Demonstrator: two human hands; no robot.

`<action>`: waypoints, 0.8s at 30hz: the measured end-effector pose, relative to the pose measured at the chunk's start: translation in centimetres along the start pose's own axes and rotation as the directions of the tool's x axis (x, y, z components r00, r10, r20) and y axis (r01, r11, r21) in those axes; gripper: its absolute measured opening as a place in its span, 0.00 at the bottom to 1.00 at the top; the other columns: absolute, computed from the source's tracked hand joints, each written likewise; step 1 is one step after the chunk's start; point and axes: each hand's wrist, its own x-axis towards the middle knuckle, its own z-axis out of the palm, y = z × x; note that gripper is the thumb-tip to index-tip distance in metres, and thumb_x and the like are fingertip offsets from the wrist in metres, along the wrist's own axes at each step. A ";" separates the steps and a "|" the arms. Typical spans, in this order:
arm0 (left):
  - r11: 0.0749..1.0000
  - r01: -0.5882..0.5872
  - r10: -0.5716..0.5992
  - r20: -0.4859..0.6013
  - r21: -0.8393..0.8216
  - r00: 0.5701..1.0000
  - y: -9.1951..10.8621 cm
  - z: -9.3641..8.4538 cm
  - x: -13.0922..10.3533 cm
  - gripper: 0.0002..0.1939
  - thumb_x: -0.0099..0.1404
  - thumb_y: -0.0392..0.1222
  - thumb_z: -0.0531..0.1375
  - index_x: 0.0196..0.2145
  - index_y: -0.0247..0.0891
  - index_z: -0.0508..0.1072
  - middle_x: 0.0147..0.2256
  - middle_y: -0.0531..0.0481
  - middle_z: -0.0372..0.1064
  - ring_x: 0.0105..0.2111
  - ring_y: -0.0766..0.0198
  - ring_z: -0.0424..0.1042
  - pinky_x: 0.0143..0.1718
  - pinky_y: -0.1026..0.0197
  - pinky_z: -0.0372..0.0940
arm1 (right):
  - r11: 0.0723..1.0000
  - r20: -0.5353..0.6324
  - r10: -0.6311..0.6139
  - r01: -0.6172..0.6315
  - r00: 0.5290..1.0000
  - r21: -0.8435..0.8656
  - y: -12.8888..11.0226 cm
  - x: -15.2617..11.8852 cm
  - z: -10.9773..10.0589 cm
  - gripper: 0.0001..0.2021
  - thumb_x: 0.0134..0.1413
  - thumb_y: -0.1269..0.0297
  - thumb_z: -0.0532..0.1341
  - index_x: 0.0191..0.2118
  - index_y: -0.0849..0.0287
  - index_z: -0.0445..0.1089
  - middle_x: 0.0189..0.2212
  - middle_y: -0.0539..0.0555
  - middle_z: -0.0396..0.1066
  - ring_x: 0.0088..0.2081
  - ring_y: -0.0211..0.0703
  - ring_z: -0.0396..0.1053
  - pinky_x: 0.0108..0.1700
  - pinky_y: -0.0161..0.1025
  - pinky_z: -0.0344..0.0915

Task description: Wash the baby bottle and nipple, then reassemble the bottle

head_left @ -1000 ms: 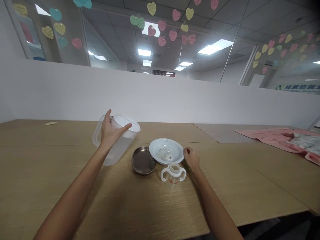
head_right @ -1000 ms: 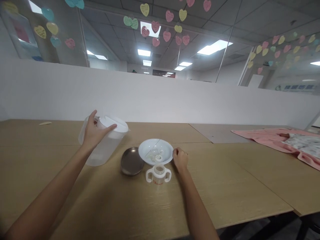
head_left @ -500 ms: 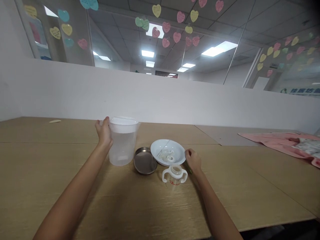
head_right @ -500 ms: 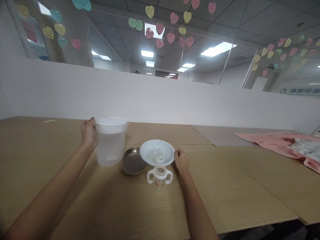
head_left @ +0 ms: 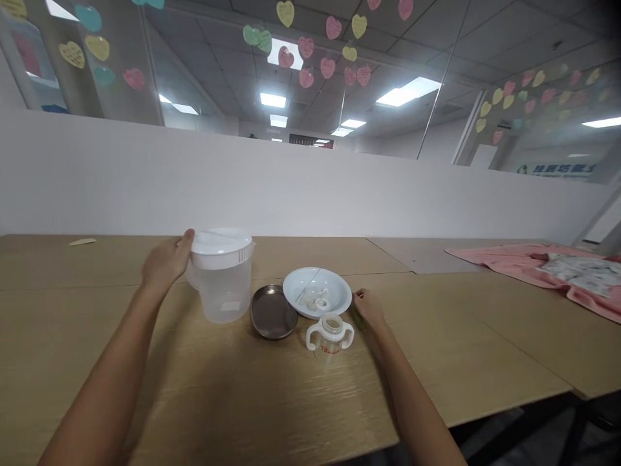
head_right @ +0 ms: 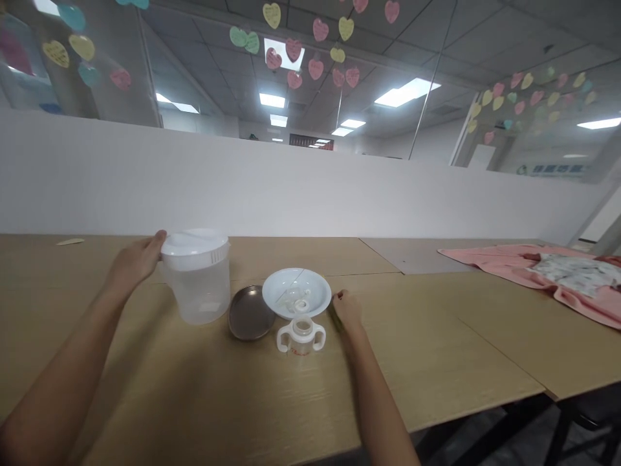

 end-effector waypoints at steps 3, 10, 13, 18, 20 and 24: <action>0.926 0.031 0.009 -0.104 0.377 0.994 2.9 -3.4 -2.5 0.32 0.63 0.59 0.46 0.50 0.29 0.67 0.38 0.34 0.72 0.42 0.37 0.68 0.42 0.40 0.61 | 1.000 0.094 0.013 -0.014 0.996 0.013 0.7 0.4 0.1 0.12 0.50 0.62 0.57 0.34 0.62 0.75 0.29 0.57 0.75 0.29 0.41 0.70 0.27 0.32 0.55; 0.662 -0.750 0.740 -0.156 -0.006 0.654 14.7 -0.9 -11.4 0.17 0.66 0.47 0.49 0.39 0.41 0.75 0.34 0.49 0.75 0.36 0.59 0.72 0.40 0.59 0.65 | 1.000 0.166 0.007 -0.011 0.986 0.024 0.4 0.0 1.2 0.12 0.39 0.61 0.65 0.32 0.61 0.74 0.31 0.58 0.76 0.32 0.44 0.71 0.29 0.32 0.57; 0.723 -0.691 0.583 0.546 -0.012 0.601 17.5 5.8 -11.3 0.18 0.66 0.46 0.49 0.44 0.39 0.74 0.41 0.42 0.75 0.40 0.55 0.73 0.41 0.57 0.65 | 0.999 0.124 0.040 -0.043 0.991 0.019 -0.2 -0.3 1.7 0.12 0.44 0.61 0.62 0.36 0.61 0.73 0.35 0.61 0.75 0.37 0.46 0.72 0.31 0.33 0.57; 0.792 -0.574 0.257 0.738 0.210 0.624 17.1 15.1 -9.7 0.13 0.59 0.38 0.57 0.40 0.29 0.76 0.39 0.30 0.74 0.42 0.45 0.73 0.39 0.52 0.66 | 0.994 0.069 0.104 -0.106 0.992 0.024 -0.7 -0.4 1.6 0.13 0.52 0.60 0.56 0.35 0.62 0.73 0.33 0.61 0.75 0.36 0.47 0.72 0.30 0.34 0.58; 0.800 -0.566 0.260 0.734 0.200 0.627 16.4 16.8 -9.9 0.14 0.59 0.39 0.57 0.41 0.30 0.75 0.40 0.31 0.74 0.43 0.46 0.73 0.39 0.53 0.66 | 0.991 0.052 0.125 -0.127 0.991 0.038 -0.6 -0.3 1.4 0.15 0.53 0.57 0.54 0.36 0.62 0.73 0.33 0.61 0.75 0.35 0.46 0.72 0.30 0.34 0.58; 0.812 -0.559 0.287 0.717 0.170 0.635 15.5 17.9 -10.8 0.15 0.60 0.40 0.56 0.42 0.31 0.75 0.42 0.30 0.73 0.44 0.46 0.72 0.39 0.53 0.65 | 0.984 0.026 0.162 -0.164 0.986 0.075 -0.5 -0.2 1.4 0.16 0.54 0.54 0.54 0.37 0.61 0.73 0.33 0.61 0.75 0.34 0.46 0.72 0.30 0.34 0.58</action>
